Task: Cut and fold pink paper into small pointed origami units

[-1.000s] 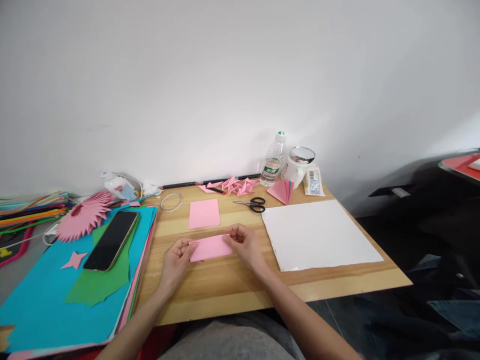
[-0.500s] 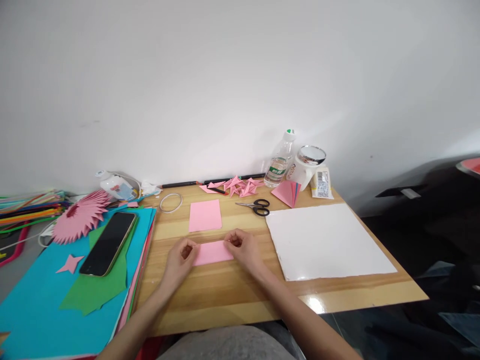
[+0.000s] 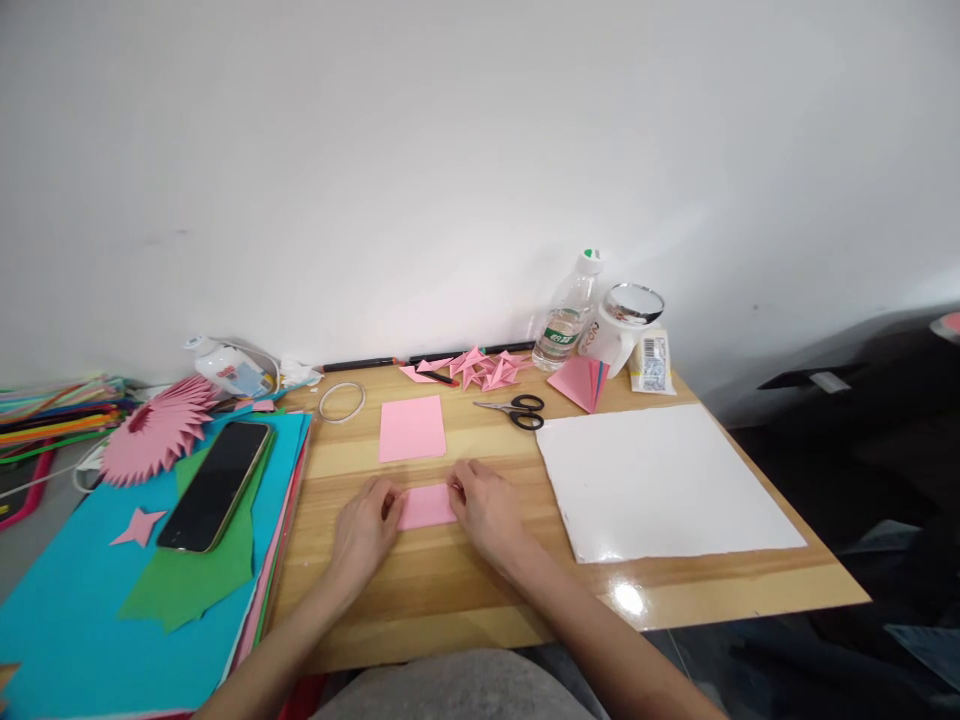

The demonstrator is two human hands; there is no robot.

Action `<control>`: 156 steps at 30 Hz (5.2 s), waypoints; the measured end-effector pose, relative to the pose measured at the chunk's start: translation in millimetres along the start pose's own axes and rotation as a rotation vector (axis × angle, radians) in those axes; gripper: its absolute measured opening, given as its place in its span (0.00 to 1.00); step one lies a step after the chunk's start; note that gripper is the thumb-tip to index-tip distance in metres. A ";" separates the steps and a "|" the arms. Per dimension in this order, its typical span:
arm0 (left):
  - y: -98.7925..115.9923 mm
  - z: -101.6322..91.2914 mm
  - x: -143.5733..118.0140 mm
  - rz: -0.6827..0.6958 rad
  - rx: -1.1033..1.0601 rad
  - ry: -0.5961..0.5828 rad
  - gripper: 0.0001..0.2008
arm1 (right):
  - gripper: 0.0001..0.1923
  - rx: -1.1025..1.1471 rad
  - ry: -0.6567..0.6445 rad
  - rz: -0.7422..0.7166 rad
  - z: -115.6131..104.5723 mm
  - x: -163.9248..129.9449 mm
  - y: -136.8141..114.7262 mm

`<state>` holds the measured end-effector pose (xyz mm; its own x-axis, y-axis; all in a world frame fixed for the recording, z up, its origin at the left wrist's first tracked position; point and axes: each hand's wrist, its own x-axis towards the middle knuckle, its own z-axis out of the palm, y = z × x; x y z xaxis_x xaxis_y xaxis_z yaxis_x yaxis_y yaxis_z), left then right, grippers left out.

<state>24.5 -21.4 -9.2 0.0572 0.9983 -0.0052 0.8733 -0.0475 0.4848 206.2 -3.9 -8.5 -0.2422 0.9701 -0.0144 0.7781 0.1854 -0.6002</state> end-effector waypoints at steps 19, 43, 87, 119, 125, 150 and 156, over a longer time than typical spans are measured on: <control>-6.4 -9.8 23.3 0.409 -0.010 -0.270 0.03 | 0.09 -0.294 -0.427 -0.317 -28.7 18.8 -30.1; -2.6 -6.2 17.9 0.394 0.031 -0.255 0.05 | 0.13 -0.436 -0.384 -0.323 -22.5 -7.5 -8.8; -13.5 -17.3 9.5 0.181 -0.364 -0.203 0.14 | 0.17 0.127 -0.253 -0.075 -19.5 11.5 8.5; 31.1 -7.6 32.6 -0.208 -1.500 0.113 0.16 | 0.22 -0.367 0.316 0.216 -52.1 42.5 59.3; 28.0 -10.0 30.5 -0.111 -1.478 0.087 0.17 | 0.24 -0.478 0.173 0.209 -51.1 45.2 79.2; 26.9 -12.1 29.3 -0.093 -1.338 0.111 0.14 | 0.25 0.696 -0.014 -0.127 -25.6 36.6 29.7; 28.0 -15.8 30.5 -0.111 -1.361 0.200 0.11 | 0.26 1.004 -0.303 -0.188 -18.0 20.1 7.2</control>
<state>43.0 8.2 18.0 -0.1521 0.9879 -0.0314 -0.2948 -0.0150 0.9555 217.3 19.8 1.3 -0.5508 0.8340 0.0318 -0.0877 -0.0199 -0.9959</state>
